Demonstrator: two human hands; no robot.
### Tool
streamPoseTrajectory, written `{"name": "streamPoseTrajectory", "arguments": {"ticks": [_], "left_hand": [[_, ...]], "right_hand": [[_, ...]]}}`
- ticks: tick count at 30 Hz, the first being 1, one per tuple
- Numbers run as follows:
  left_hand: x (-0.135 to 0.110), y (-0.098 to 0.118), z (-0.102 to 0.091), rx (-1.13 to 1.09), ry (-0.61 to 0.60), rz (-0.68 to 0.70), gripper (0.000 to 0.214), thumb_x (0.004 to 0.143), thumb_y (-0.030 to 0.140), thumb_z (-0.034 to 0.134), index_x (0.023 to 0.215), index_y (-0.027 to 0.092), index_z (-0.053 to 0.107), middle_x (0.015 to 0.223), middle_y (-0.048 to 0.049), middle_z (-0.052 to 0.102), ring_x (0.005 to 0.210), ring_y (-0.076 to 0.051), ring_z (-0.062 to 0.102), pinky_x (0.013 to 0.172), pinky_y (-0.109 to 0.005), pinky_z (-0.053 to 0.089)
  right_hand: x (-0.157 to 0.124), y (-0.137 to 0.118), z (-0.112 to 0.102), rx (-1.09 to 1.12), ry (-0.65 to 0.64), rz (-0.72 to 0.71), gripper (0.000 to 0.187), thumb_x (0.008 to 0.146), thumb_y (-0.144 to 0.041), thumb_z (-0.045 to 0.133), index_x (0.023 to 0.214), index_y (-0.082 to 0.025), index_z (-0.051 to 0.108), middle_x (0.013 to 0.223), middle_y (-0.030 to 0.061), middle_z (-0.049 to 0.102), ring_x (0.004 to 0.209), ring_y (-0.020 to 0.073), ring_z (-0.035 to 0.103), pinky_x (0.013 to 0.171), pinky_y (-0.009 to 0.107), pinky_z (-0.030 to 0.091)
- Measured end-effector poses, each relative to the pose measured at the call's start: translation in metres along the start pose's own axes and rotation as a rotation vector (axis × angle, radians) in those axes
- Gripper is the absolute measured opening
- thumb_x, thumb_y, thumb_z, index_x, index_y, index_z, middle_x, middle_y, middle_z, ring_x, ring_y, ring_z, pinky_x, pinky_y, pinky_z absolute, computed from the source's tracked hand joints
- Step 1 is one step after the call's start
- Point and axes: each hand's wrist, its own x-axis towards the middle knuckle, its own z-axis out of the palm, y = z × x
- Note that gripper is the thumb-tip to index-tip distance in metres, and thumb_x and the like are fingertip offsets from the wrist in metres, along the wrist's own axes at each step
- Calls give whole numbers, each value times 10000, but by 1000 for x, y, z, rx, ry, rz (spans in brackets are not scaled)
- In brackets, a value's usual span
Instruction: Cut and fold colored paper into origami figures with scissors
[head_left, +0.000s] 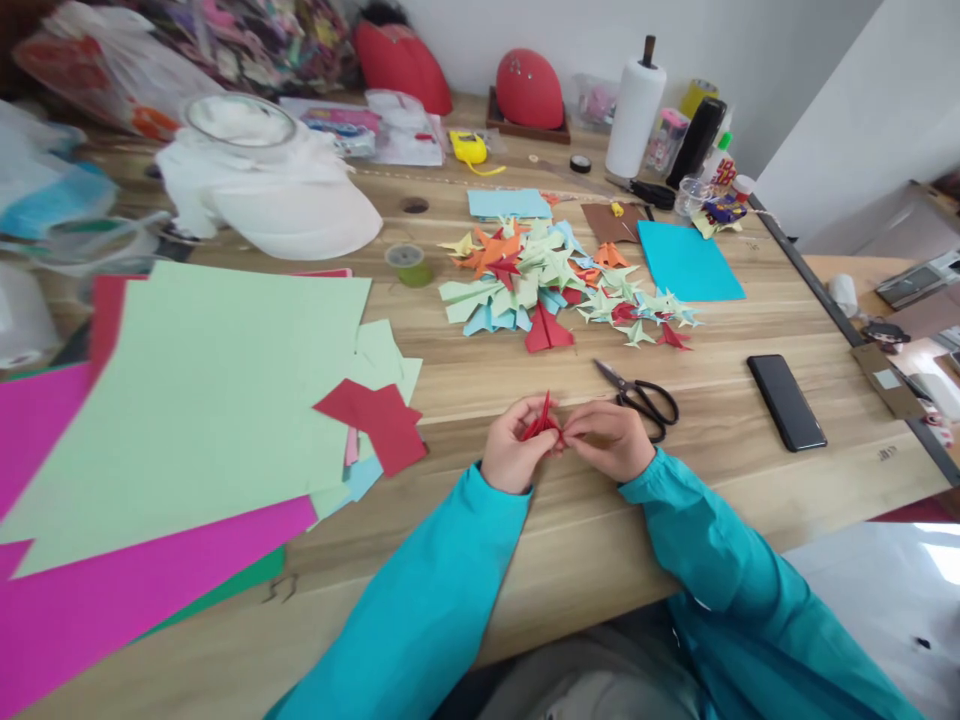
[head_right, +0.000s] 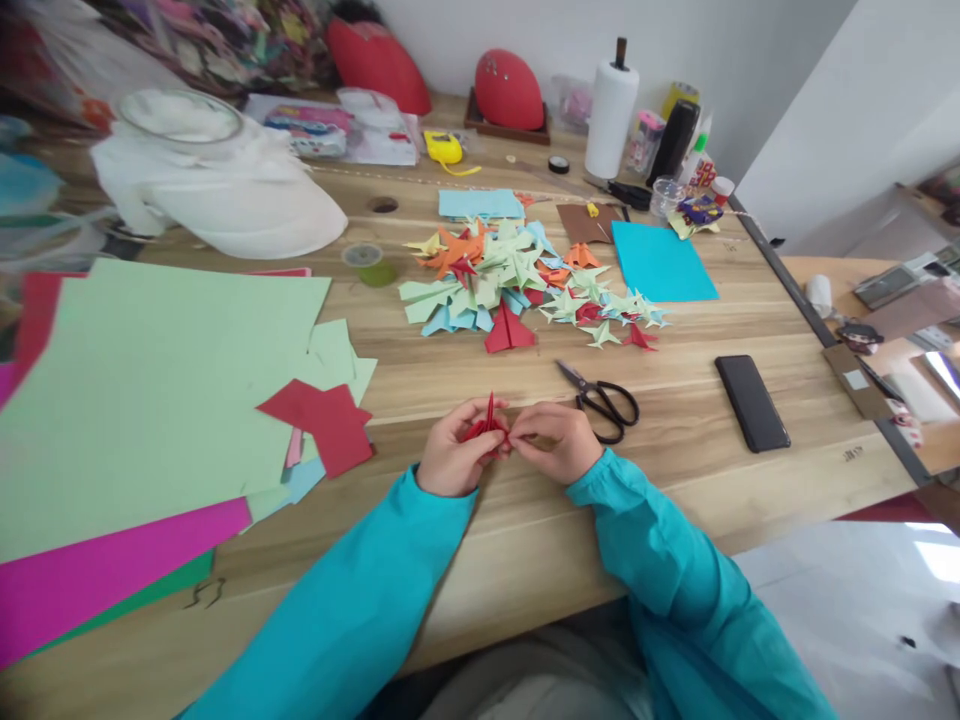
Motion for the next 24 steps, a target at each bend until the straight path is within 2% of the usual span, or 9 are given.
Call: {"name": "streamPoseTrajectory", "arguments": {"ticks": [7,15,24], "left_hand": [[-2,9,3,47,-55,-145,311,506,177,628,811,133,586,507,37,599,397,-118,546,391,-219,439],[0,7,3,-29,-31,-96,310,497,148,659,801,132,600,525,45,605,422,-104,548,415,-215,458],[0,2,4,-31,15,-25,326,517,152,699,832,135,616,600,41,628,445,-91,560,434,-207,471]], "right_hand": [[-1,0,-2,-100,-58,-73,101,841,-177,581,796,-175,672,781,78,671,716,139,638,646,244,551],[-1,-2,-2,-149,-36,-71,77,815,-159,589,794,-177,661,784,81,667,718,146,640,651,251,555],[-1,-3,0,-111,16,15,78,800,-147,586,764,-177,649,747,64,666,692,141,637,651,252,550]]}}
